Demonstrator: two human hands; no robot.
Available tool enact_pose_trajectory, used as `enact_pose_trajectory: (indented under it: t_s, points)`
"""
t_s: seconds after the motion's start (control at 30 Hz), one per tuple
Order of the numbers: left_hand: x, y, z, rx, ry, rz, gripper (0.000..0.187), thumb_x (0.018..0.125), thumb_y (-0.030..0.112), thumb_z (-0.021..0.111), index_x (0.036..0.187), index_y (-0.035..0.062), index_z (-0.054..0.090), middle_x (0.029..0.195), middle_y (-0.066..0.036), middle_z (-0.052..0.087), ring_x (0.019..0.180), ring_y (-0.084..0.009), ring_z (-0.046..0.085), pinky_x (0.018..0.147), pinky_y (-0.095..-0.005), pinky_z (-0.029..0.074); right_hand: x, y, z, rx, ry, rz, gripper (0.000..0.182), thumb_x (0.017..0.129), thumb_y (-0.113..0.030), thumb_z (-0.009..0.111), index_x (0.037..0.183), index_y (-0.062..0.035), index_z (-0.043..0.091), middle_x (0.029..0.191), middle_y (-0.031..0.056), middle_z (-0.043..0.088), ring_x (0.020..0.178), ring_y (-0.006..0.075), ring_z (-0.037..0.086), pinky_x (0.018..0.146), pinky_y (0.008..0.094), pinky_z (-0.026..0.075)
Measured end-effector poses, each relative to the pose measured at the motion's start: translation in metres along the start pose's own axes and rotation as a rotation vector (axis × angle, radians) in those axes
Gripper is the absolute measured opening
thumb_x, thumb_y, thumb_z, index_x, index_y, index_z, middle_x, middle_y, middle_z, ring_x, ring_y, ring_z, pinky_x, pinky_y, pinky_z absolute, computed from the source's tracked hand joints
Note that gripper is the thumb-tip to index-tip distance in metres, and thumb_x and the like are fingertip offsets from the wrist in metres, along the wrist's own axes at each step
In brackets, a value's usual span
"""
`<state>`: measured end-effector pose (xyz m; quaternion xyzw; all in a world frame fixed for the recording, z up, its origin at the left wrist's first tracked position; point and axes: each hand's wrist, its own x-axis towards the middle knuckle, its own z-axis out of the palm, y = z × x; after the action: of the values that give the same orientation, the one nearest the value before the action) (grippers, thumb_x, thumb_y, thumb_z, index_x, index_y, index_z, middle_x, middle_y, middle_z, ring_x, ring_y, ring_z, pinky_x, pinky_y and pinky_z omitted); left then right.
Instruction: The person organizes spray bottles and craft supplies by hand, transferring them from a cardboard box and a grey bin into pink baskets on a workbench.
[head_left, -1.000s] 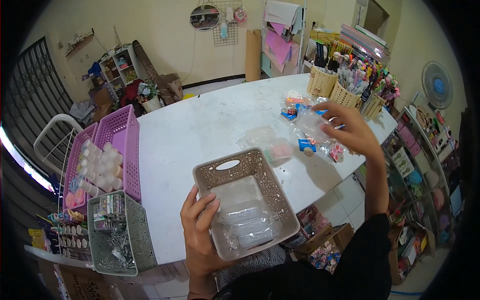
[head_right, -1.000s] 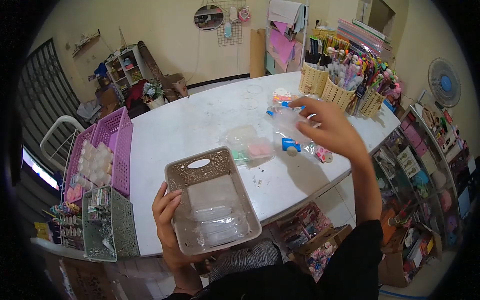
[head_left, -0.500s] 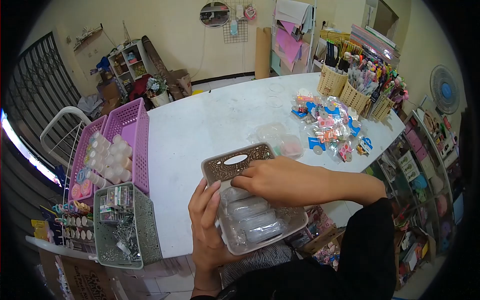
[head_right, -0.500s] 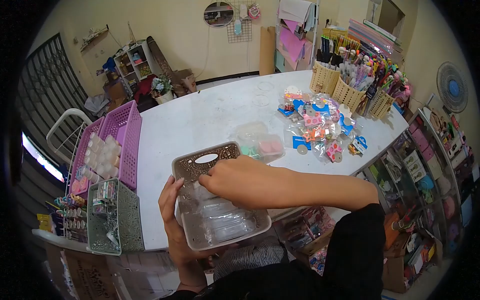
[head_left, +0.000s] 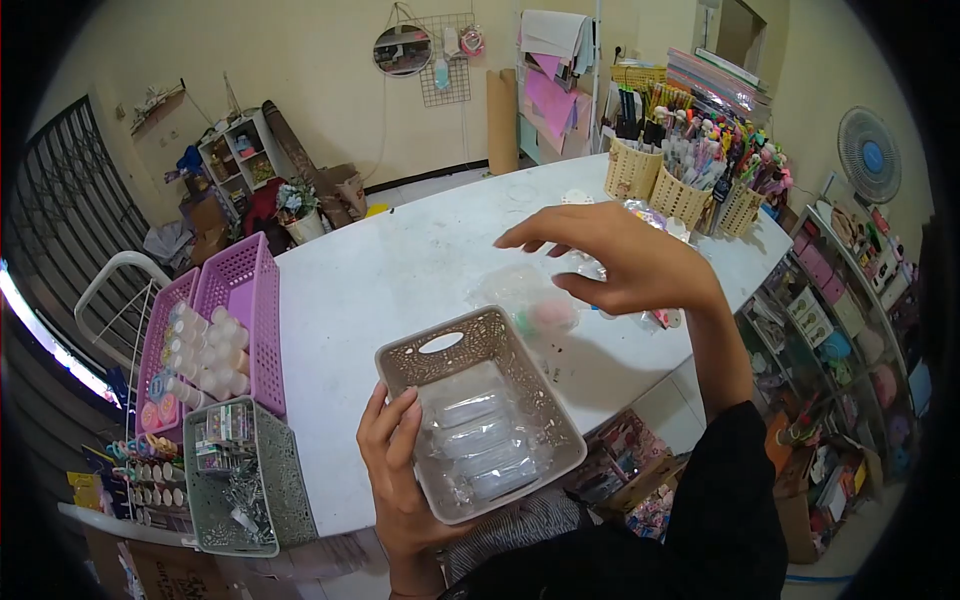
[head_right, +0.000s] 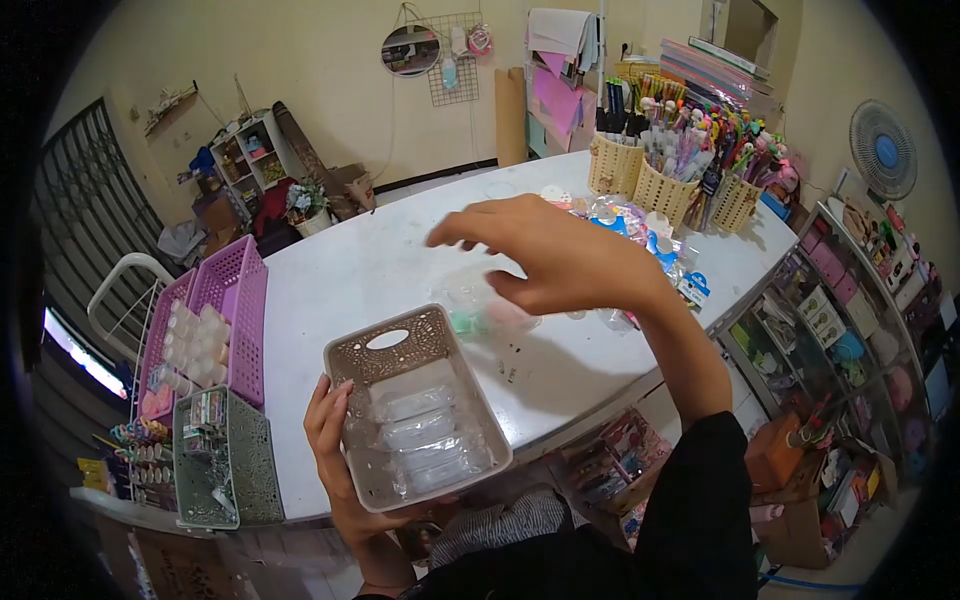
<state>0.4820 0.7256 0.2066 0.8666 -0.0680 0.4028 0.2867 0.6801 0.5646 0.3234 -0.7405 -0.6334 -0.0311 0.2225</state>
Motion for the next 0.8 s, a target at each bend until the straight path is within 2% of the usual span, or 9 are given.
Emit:
enact_pose_trajectory:
  t_s: [0.07, 0.13, 0.33, 0.4, 0.47, 0.57, 0.7, 0.77, 0.8]
  points:
    - [0.003, 0.004, -0.001, -0.047, 0.002, -0.024, 0.095, 0.045, 0.046, 0.075, 0.117, 0.0030, 0.032, 0.112, -0.021, 0.039, 0.108, -0.0414, 0.033, 0.090, -0.0513, 0.028, -0.010, 0.025, 0.021, -0.066, -0.058, 0.041, 0.054, 0.062, -0.008, 0.062, 0.112, -0.0057, 0.043, 0.106, 0.0127, 0.049, 0.094, 0.0258, 0.050, 0.077, 0.0338, 0.042]
    - [0.001, 0.002, 0.000, -0.044, 0.011, -0.011, 0.095, 0.045, 0.049, 0.074, 0.117, 0.0028, 0.032, 0.112, -0.020, 0.039, 0.108, -0.0413, 0.033, 0.090, -0.0515, 0.027, -0.018, 0.030, 0.038, -0.176, -0.188, 0.172, 0.065, 0.058, -0.016, 0.066, 0.114, -0.0034, 0.037, 0.102, 0.0152, 0.047, 0.096, 0.0273, 0.047, 0.075, 0.0372, 0.042]
    - [0.000, -0.001, 0.001, -0.003, -0.003, -0.008, 0.100, 0.043, 0.054, 0.072, 0.118, 0.0014, 0.031, 0.114, -0.020, 0.037, 0.110, -0.0411, 0.031, 0.092, -0.0509, 0.027, -0.028, 0.027, 0.054, -0.182, -0.118, 0.315, 0.061, 0.063, -0.017, 0.064, 0.115, -0.0025, 0.036, 0.097, 0.0157, 0.050, 0.089, 0.0291, 0.050, 0.073, 0.0362, 0.044]
    - [-0.001, -0.002, 0.000, 0.012, -0.020, -0.009, 0.105, 0.041, 0.055, 0.073, 0.119, 0.0003, 0.030, 0.117, -0.019, 0.035, 0.113, -0.0409, 0.028, 0.094, -0.0501, 0.026, -0.034, 0.034, 0.039, 0.249, -0.046, 0.293, 0.058, 0.067, -0.017, 0.060, 0.117, -0.0030, 0.035, 0.092, 0.0155, 0.052, 0.087, 0.0277, 0.052, 0.073, 0.0350, 0.044]
    - [-0.001, -0.002, -0.001, 0.014, -0.035, -0.002, 0.105, 0.041, 0.054, 0.074, 0.119, 0.0004, 0.029, 0.116, -0.019, 0.036, 0.113, -0.0409, 0.028, 0.093, -0.0504, 0.026, -0.037, 0.028, 0.026, 0.357, -0.043, 0.322, 0.057, 0.071, -0.017, 0.057, 0.120, -0.0027, 0.032, 0.095, 0.0163, 0.053, 0.091, 0.0250, 0.052, 0.078, 0.0333, 0.042]
    - [0.001, -0.001, 0.000, 0.002, -0.018, 0.000, 0.105, 0.041, 0.054, 0.074, 0.119, 0.0003, 0.030, 0.115, -0.019, 0.037, 0.113, -0.0408, 0.029, 0.093, -0.0501, 0.026, -0.040, 0.022, 0.017, 1.265, 0.102, 0.207, 0.060, 0.075, -0.019, 0.056, 0.124, -0.0012, 0.027, 0.104, 0.0187, 0.050, 0.098, 0.0221, 0.049, 0.085, 0.0331, 0.037]
    - [0.001, 0.000, 0.001, -0.003, -0.004, 0.000, 0.104, 0.040, 0.054, 0.074, 0.118, 0.0004, 0.031, 0.115, -0.019, 0.037, 0.113, -0.0406, 0.029, 0.093, -0.0492, 0.027, -0.031, 0.004, 0.014, 1.263, 0.093, 0.224, 0.056, 0.074, -0.014, 0.057, 0.120, 0.0005, 0.030, 0.107, 0.0187, 0.048, 0.101, 0.0255, 0.048, 0.087, 0.0383, 0.036]
    - [0.001, 0.000, 0.000, -0.005, -0.012, -0.001, 0.105, 0.040, 0.053, 0.075, 0.118, 0.0003, 0.031, 0.115, -0.019, 0.037, 0.113, -0.0399, 0.030, 0.093, -0.0482, 0.028, -0.024, -0.003, 0.015, 0.981, 0.088, 0.181, 0.048, 0.075, -0.011, 0.057, 0.114, 0.0010, 0.033, 0.105, 0.0169, 0.049, 0.096, 0.0243, 0.051, 0.081, 0.0381, 0.041]
    - [0.001, 0.000, 0.000, -0.001, -0.011, -0.004, 0.105, 0.040, 0.053, 0.075, 0.118, 0.0003, 0.031, 0.115, -0.019, 0.037, 0.113, -0.0399, 0.030, 0.093, -0.0482, 0.028, -0.019, -0.012, 0.014, 0.985, 0.084, 0.178, 0.048, 0.075, -0.011, 0.057, 0.114, 0.0010, 0.033, 0.105, 0.0169, 0.049, 0.096, 0.0243, 0.051, 0.081, 0.0381, 0.041]
